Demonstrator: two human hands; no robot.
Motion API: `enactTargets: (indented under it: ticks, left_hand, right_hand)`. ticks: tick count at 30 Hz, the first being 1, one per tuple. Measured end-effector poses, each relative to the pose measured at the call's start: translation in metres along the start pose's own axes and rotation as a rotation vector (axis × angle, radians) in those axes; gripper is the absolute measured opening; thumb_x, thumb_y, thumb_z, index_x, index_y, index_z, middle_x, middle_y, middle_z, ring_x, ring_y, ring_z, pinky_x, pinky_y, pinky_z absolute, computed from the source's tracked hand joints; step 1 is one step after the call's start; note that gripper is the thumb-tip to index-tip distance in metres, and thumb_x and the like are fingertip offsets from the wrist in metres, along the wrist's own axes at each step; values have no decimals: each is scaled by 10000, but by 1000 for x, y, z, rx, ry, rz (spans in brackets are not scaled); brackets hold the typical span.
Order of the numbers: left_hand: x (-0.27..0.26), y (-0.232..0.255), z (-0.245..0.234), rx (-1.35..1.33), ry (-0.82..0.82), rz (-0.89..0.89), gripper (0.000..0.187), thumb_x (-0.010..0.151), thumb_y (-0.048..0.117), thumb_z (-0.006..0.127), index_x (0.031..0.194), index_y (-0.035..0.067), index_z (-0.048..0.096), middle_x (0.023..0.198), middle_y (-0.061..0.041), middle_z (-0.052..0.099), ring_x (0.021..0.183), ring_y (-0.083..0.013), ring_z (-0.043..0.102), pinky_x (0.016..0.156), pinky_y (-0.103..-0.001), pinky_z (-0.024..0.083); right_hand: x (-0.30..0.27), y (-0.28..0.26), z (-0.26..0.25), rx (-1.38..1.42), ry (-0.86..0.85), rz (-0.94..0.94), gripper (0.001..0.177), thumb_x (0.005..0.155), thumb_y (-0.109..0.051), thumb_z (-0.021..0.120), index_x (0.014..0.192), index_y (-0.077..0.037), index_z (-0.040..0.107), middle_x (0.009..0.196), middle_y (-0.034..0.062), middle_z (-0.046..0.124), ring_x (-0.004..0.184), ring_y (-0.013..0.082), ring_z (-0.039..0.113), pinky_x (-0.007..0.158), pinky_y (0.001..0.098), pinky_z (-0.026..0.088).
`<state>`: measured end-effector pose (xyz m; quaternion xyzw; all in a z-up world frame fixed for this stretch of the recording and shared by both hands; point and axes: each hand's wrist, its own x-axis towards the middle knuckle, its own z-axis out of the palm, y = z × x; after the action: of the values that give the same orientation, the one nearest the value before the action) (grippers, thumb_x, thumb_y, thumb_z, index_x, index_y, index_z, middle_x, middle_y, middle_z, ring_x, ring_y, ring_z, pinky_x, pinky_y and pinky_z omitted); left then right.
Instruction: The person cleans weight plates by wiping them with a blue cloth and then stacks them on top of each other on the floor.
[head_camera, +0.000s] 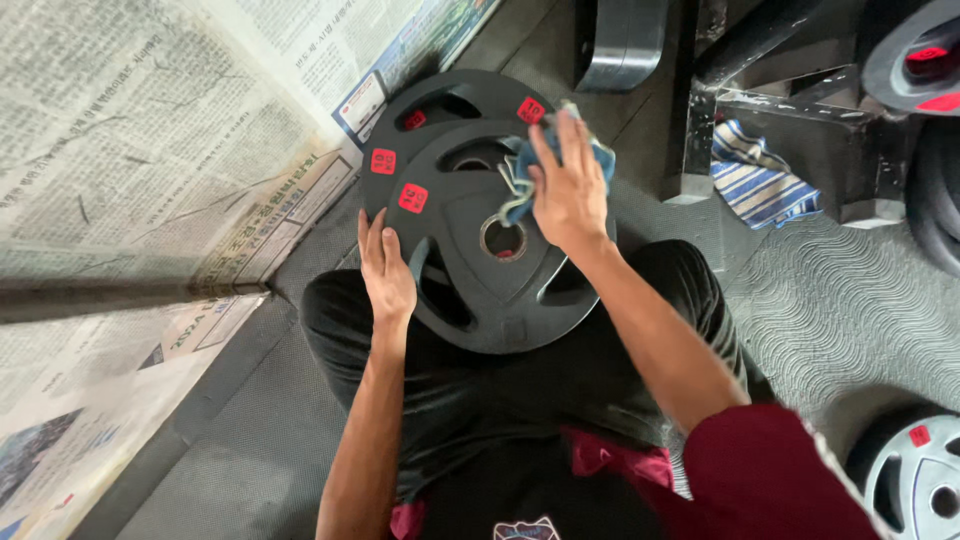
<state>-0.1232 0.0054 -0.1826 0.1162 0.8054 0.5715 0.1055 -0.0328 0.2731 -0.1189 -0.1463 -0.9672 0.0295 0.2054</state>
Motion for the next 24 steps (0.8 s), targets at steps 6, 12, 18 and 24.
enactTargets:
  ticks: [6, 12, 18, 24]
  left_hand:
    - [-3, 25, -9, 17, -27, -104, 578, 1126, 486, 319, 1527, 109, 494, 1674, -157, 262, 1515, -372, 326, 1230, -468, 338]
    - [12, -13, -3, -438, 76, -168, 595, 1169, 370, 220, 1610, -27, 263, 1649, -316, 249, 1549, -442, 198, 1298, -501, 144]
    - [14, -8, -10, 255, -106, -153, 547, 1160, 306, 370, 1650, 87, 268, 1690, -76, 284, 1574, -268, 218, 1316, -368, 155]
    - [20, -8, 9, 180, 17, -374, 560, 1095, 586, 342, 1599, 343, 358, 1588, -29, 473, 1403, -246, 511, 1202, -387, 383]
  right_hand:
    - [27, -84, 38, -159, -98, 258, 568, 1122, -406, 458, 1645, -210, 352, 1680, 204, 231, 1538, 450, 134, 1203, 639, 120]
    - [12, -145, 10, 111, -196, 91, 568, 1050, -354, 494, 1594, -223, 396, 1685, 200, 222, 1551, 473, 202, 1236, 576, 244]
    - [-89, -109, -58, 144, -218, -281, 574, 977, -318, 580, 1540, -264, 478, 1680, 126, 307, 1515, 466, 326, 1181, 553, 351]
    - [-123, -7, -63, -210, -261, -77, 643, 925, -336, 610, 1543, -213, 482, 1606, 205, 414, 1462, 480, 400, 1132, 540, 384]
